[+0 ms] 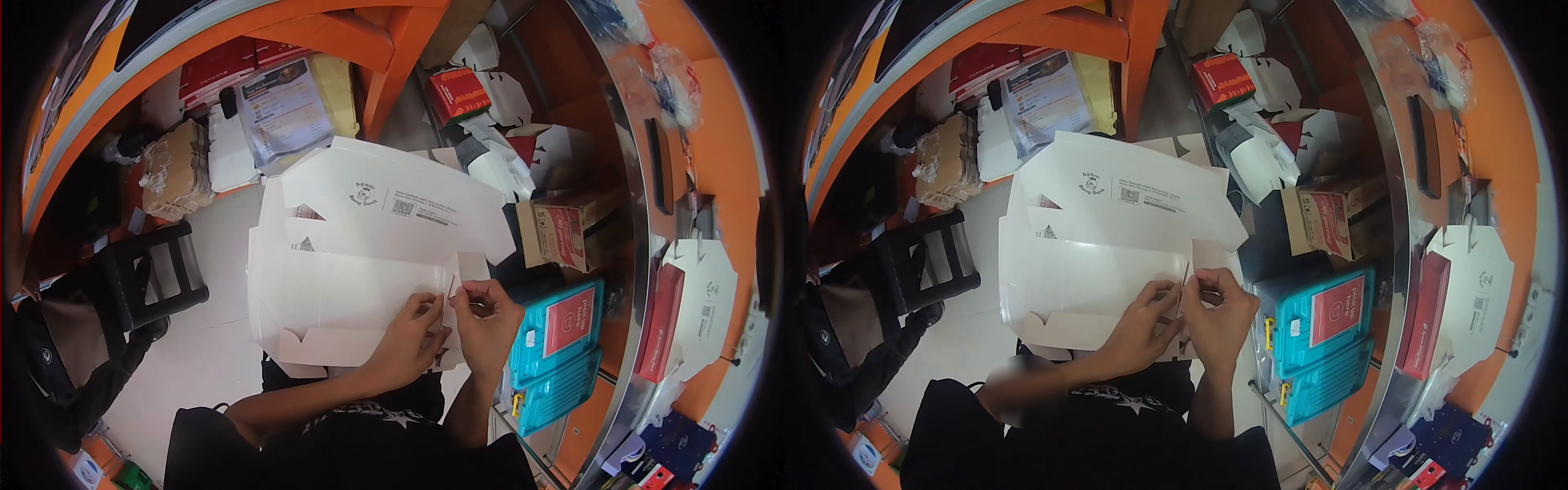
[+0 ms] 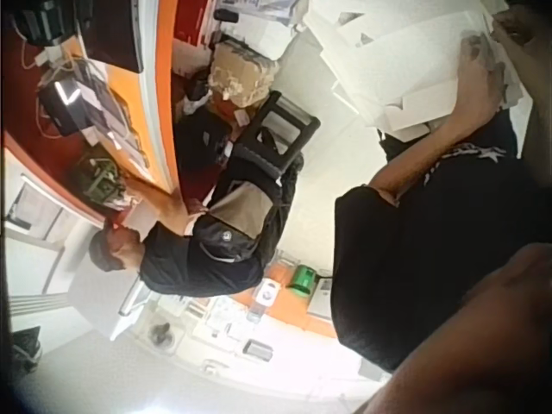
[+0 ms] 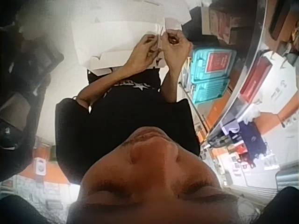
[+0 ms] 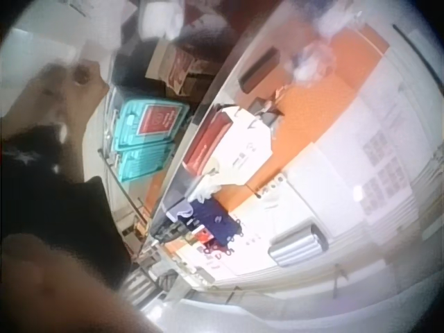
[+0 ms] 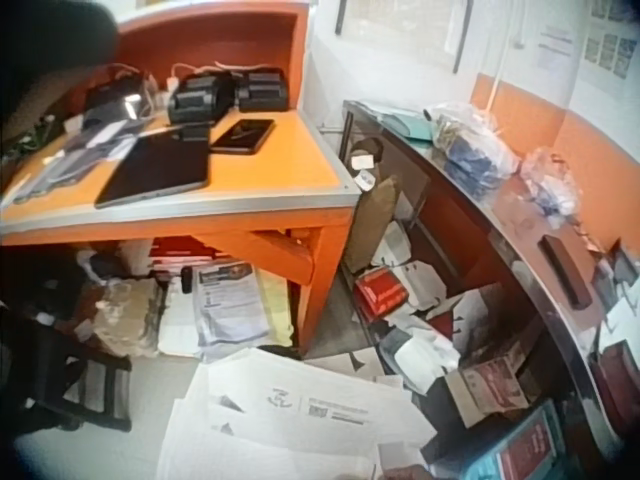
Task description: The person assembles cardboard boxes by hand. They pick up flat cardboard sheets from a stack, fold the pre-scored edges and flaps to form the box shape, and place the assembled boxes onto a separate pile on a metal counter.
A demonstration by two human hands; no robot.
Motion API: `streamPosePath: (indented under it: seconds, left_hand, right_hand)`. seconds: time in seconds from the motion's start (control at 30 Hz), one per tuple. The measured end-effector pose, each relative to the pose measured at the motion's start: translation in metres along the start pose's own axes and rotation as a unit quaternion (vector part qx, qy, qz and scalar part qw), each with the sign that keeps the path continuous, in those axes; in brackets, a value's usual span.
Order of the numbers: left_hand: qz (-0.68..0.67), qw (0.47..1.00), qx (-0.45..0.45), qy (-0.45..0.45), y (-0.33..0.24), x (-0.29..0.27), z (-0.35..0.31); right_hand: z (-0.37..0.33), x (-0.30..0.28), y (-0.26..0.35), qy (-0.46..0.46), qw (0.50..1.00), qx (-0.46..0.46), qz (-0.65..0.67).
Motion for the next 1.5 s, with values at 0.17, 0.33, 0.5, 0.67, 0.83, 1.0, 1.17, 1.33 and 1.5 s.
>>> streamPosePath:
  seconds: [0.17,0.33,0.5,0.67,0.83,1.0,1.17,1.33,1.5]
  left_hand:
    - [-0.006,1.000,0.007,0.006,-0.006,-0.003,0.001]
    - [-0.003,1.000,-0.011,0.024,0.001,-0.001,-0.002]
    - [-0.009,1.000,-0.007,0.021,0.003,0.004,-0.002]
    - [-0.018,0.999,0.003,0.029,0.008,0.003,-0.002]
    - [0.013,0.999,0.015,0.027,0.002,-0.007,-0.003]
    - [-0.010,0.997,-0.002,0.073,-0.044,-0.009,-0.002]
    - [0.137,0.968,0.154,0.143,-0.093,-0.009,-0.001]
    - [-0.136,0.990,0.014,0.038,-0.056,-0.030,0.024]
    - [0.121,0.931,0.345,0.001,-0.180,0.013,0.032]
  right_hand:
    - [-0.015,0.005,0.006,-0.029,0.996,-0.050,-0.067]
    - [-0.023,0.014,0.009,-0.042,0.987,-0.112,-0.102]
    - [-0.025,0.011,0.006,-0.059,0.985,-0.119,-0.113]
    - [-0.033,0.017,-0.012,-0.058,0.987,-0.100,-0.113]
    - [-0.027,0.017,-0.027,-0.021,0.992,-0.119,-0.018]
    - [-0.035,0.009,-0.040,0.094,0.948,0.058,0.300]
    - [-0.029,-0.016,-0.005,0.099,0.908,-0.090,0.397]
    - [-0.025,-0.024,0.003,0.062,0.941,-0.145,0.300]
    - [-0.044,-0.107,0.060,-0.194,0.912,-0.350,0.091]
Point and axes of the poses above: each hand's wrist, its own z-axis towards the middle knuckle, its own x-axis out of the palm, y = z × x, the point moved 6 cm from there along z, towards the middle knuckle, and after that the axes turned 1 degree about -x, right-handed, at the moved point
